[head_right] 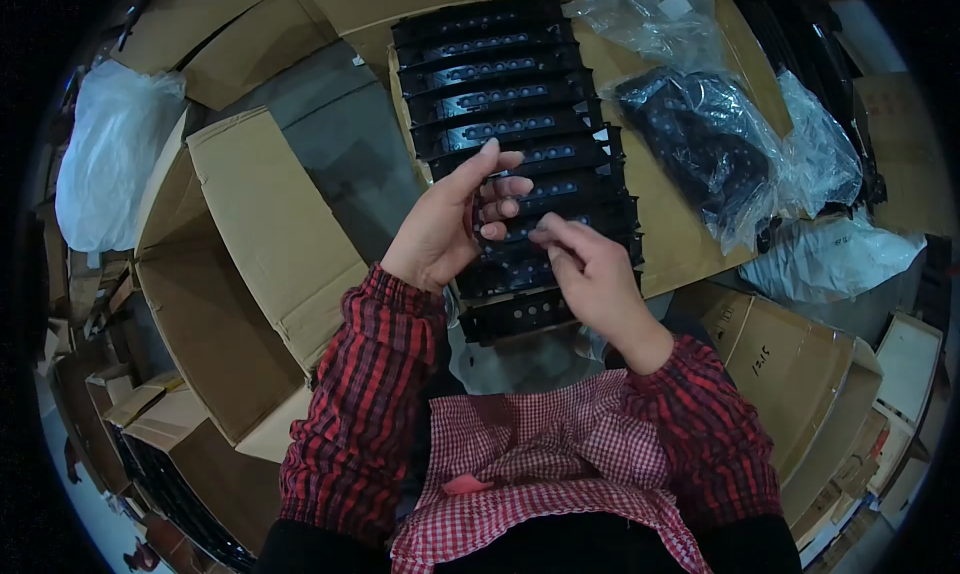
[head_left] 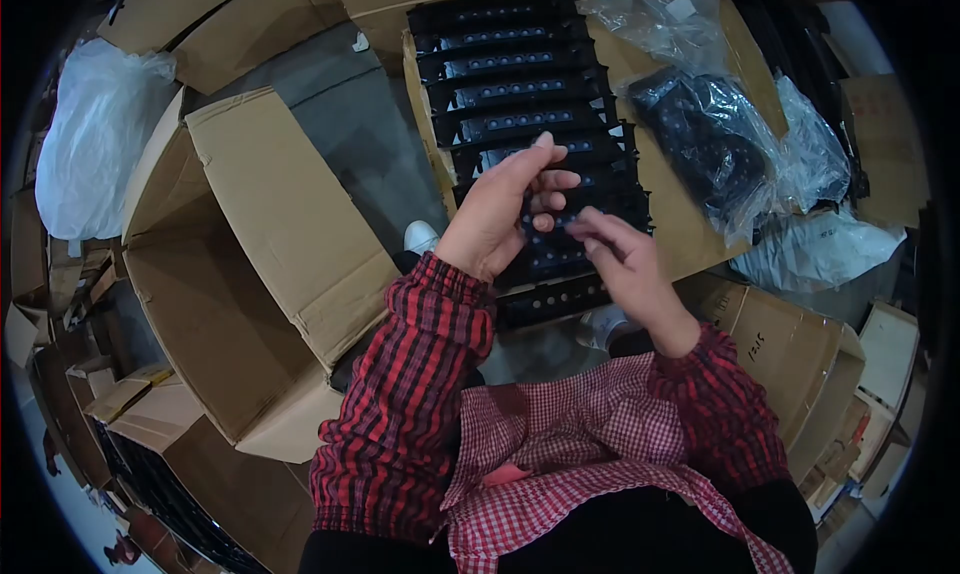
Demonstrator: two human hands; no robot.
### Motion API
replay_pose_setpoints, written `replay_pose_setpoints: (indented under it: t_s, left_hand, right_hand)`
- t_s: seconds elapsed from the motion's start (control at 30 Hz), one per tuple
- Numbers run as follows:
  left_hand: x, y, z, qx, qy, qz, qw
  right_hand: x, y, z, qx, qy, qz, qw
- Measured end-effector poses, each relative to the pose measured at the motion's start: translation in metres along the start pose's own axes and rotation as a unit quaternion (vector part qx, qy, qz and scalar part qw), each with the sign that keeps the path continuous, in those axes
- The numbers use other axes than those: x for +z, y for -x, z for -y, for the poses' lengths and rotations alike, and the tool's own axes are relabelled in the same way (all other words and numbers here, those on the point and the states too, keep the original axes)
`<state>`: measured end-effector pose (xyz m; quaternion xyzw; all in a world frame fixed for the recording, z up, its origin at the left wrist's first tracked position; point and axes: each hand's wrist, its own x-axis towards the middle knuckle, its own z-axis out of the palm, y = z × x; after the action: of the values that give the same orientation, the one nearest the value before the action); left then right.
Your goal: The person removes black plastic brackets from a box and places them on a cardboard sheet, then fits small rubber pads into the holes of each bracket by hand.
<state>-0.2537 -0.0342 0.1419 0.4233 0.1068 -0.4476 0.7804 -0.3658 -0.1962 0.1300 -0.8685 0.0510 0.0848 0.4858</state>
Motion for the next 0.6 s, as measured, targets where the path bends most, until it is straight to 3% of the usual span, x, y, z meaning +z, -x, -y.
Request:
replay_pose_setpoints:
  t_s: [0.03, 0.07, 0.1, 0.2, 0.27, 0.33, 0.4, 0.6]
  left_hand:
    - [0.005, 0.002, 0.0, 0.001, 0.052, -0.007, 0.999]
    - [0.006, 0.0, 0.001, 0.003, 0.06, 0.003, 0.998]
    - [0.006, -0.001, 0.002, 0.001, 0.056, 0.009, 0.998]
    - [0.005, -0.004, 0.006, -0.021, 0.208, 0.099, 0.973]
    - [0.002, -0.006, 0.01, -0.007, 0.307, 0.27, 0.913]
    - [0.007, -0.003, 0.015, -0.006, 0.333, 0.272, 0.903]
    - [0.01, -0.002, 0.015, -0.022, 0.333, 0.332, 0.882]
    - [0.024, 0.005, 0.013, -0.048, 0.31, 0.279, 0.908]
  right_hand:
    - [-0.013, -0.001, 0.013, 0.093, -0.216, -0.003, 0.972]
    - [-0.02, -0.001, 0.028, 0.116, -0.288, -0.024, 0.95]
    - [-0.023, -0.002, 0.032, 0.114, -0.288, -0.031, 0.95]
    - [-0.028, -0.005, 0.042, 0.082, -0.305, -0.062, 0.947]
    - [-0.03, -0.004, 0.052, 0.027, -0.288, -0.079, 0.954]
    - [-0.032, -0.005, 0.062, -0.007, -0.286, -0.085, 0.954]
    - [-0.032, -0.006, 0.065, -0.035, -0.282, -0.097, 0.954]
    - [-0.04, -0.003, 0.063, -0.034, -0.289, -0.106, 0.951]
